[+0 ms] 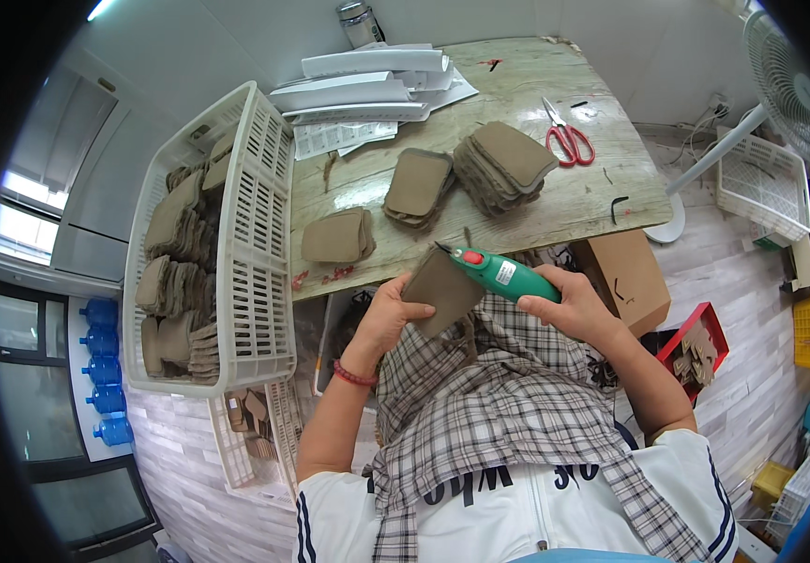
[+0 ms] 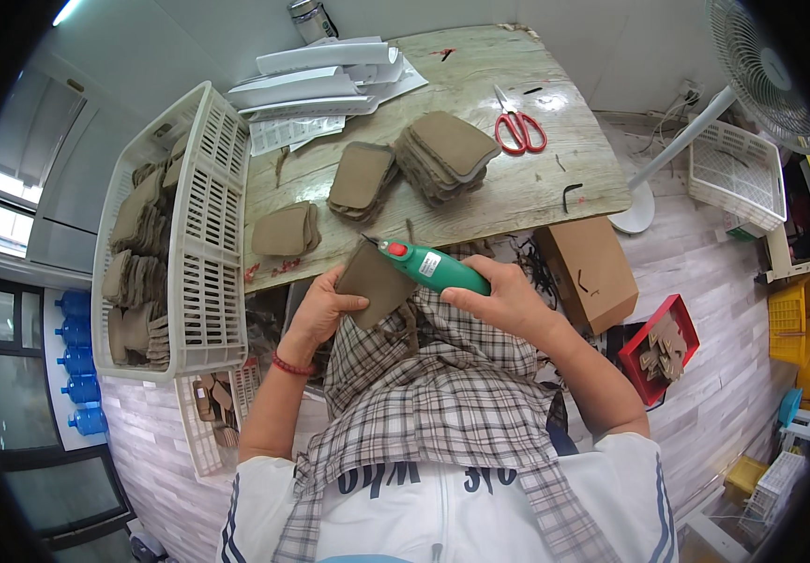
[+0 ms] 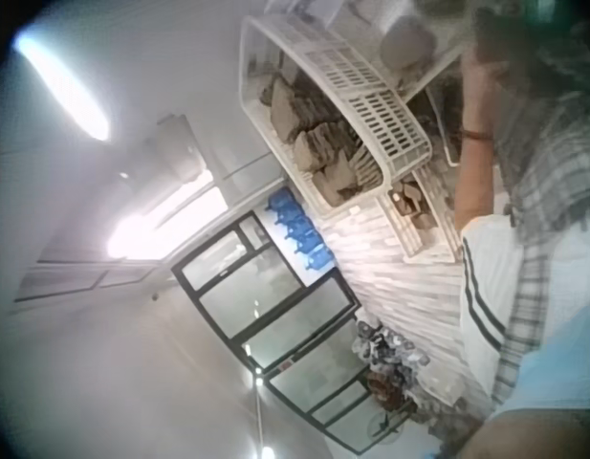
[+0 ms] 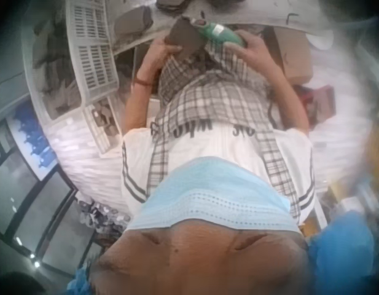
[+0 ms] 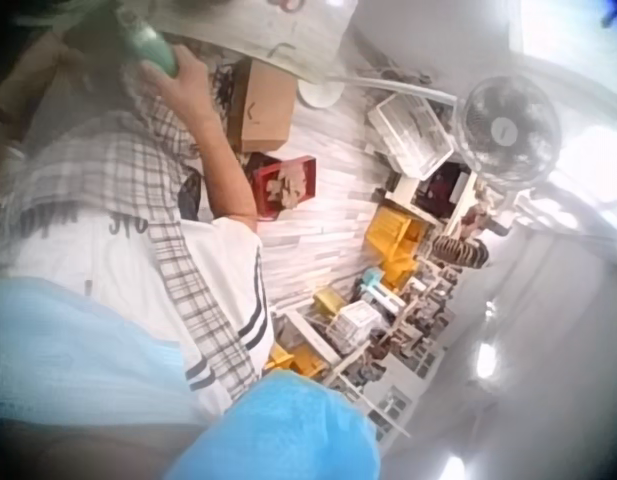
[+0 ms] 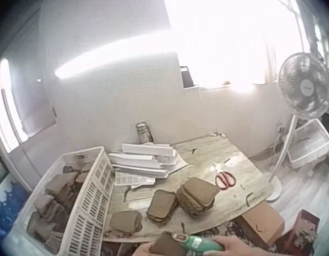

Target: The person uses a green rotary cutter to trim the edges of small brown fabric pieces. They pick up each piece from a white basket, cut along the edges, and place the trimmed pieces on the table. The person repeats this process for multiple pieces throughout the video.

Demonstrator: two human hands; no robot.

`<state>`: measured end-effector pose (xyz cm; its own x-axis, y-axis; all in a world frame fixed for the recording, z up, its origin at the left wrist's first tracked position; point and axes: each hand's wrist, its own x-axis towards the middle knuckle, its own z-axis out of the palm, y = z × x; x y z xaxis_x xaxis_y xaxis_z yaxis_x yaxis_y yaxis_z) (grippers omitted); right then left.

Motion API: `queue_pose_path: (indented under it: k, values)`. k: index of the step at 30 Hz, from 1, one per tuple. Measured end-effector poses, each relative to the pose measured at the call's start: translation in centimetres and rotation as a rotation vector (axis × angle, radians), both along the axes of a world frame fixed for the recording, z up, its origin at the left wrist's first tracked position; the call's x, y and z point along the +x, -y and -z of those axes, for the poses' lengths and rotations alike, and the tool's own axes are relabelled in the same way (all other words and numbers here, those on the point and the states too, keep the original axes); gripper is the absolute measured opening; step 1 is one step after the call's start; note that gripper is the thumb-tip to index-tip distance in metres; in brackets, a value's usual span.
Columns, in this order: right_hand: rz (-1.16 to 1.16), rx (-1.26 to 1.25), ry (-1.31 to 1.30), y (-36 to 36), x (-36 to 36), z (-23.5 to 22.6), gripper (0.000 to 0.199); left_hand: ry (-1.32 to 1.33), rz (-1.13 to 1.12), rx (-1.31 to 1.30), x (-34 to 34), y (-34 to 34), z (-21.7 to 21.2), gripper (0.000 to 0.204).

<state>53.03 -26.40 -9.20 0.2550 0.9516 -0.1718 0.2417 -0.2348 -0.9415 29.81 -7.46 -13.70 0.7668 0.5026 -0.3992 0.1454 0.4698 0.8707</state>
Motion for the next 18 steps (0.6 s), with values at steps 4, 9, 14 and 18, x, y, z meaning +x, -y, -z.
queue_pose_path:
  k: [4, 9, 14, 18]
  values:
    - [-0.027, -0.051, -0.100, 0.2, 0.5, -0.5, 0.039, -0.099, 0.127, 0.024, -0.7, -0.9, -1.6, 0.046]
    - [-0.055, -0.110, -0.140, 0.9, 1.2, -0.5, 0.039, -0.122, 0.064, 0.192, -1.4, -2.2, -2.8, 0.030]
    - [-0.074, -0.127, -0.151, 1.2, 1.2, 0.4, 0.042, 0.005, -0.136, 0.208, -2.1, -3.0, -1.9, 0.020]
    - [-0.084, -0.130, -0.137, 1.2, 0.9, 0.4, 0.044, 0.071, -0.208, 0.175, -2.0, -3.1, -1.4, 0.014]
